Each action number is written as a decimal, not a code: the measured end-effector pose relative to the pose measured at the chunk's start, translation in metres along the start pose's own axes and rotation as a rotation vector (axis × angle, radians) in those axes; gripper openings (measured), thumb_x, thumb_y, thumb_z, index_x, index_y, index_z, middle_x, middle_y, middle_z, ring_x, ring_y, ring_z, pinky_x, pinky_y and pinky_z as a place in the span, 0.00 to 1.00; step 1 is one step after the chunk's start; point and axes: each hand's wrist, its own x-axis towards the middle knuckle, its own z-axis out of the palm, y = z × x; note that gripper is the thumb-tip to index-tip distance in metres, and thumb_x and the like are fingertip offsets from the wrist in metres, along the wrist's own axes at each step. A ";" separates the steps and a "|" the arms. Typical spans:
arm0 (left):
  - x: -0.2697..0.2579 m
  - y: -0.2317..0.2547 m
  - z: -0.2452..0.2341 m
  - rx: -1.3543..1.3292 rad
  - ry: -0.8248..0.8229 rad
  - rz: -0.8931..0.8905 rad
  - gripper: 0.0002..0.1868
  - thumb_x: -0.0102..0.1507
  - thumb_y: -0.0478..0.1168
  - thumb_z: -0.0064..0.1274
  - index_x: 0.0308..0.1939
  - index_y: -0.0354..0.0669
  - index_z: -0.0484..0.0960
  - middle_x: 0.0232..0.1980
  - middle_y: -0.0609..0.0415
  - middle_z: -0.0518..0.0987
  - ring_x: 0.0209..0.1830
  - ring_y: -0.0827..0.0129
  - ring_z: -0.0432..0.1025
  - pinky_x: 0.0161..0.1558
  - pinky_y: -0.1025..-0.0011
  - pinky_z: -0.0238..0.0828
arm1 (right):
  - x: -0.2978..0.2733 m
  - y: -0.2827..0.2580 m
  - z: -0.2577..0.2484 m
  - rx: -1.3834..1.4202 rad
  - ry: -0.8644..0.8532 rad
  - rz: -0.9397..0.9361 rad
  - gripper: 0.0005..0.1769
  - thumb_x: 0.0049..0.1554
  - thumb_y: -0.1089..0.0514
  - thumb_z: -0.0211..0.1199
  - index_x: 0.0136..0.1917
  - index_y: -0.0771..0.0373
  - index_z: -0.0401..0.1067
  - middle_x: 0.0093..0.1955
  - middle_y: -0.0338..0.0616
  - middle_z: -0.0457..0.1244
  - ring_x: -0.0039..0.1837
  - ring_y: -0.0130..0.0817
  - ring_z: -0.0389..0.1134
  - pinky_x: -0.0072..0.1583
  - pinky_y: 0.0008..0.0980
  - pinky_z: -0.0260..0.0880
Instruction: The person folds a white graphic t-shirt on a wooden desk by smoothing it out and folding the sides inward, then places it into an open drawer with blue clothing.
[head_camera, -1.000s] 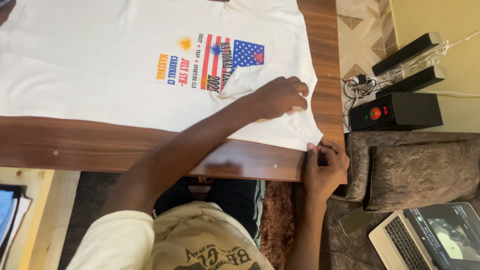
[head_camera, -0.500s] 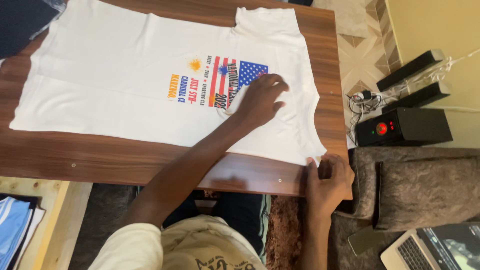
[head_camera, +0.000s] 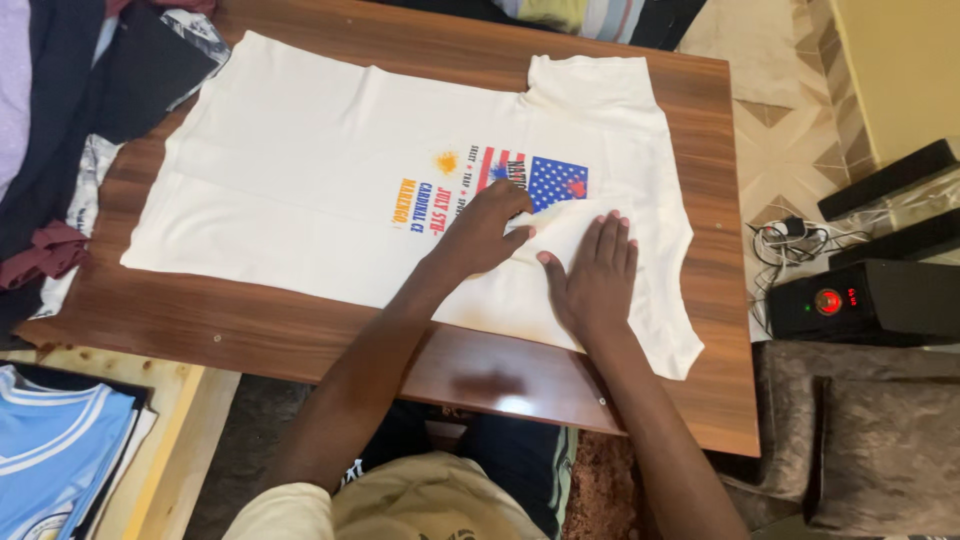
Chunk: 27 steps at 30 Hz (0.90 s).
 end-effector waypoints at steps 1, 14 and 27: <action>0.000 -0.002 0.002 -0.035 0.056 -0.035 0.14 0.61 0.36 0.63 0.46 0.37 0.76 0.48 0.42 0.76 0.51 0.48 0.72 0.52 0.56 0.69 | -0.002 0.002 0.003 -0.016 -0.005 0.007 0.55 0.64 0.30 0.54 0.77 0.85 0.49 0.80 0.80 0.45 0.83 0.69 0.43 0.78 0.63 0.41; 0.007 -0.009 0.018 -0.062 0.346 -0.274 0.19 0.61 0.30 0.61 0.55 0.40 0.75 0.49 0.42 0.83 0.50 0.51 0.79 0.46 0.58 0.75 | 0.000 -0.005 -0.006 -0.020 -0.103 0.077 0.62 0.61 0.23 0.48 0.78 0.86 0.44 0.81 0.80 0.41 0.84 0.67 0.35 0.78 0.64 0.30; 0.035 0.015 0.048 0.064 0.230 0.098 0.17 0.60 0.30 0.60 0.52 0.38 0.78 0.49 0.43 0.79 0.52 0.47 0.73 0.51 0.53 0.69 | -0.032 -0.035 -0.046 -0.050 -0.054 0.004 0.62 0.56 0.26 0.60 0.76 0.83 0.49 0.79 0.78 0.45 0.83 0.66 0.41 0.77 0.66 0.35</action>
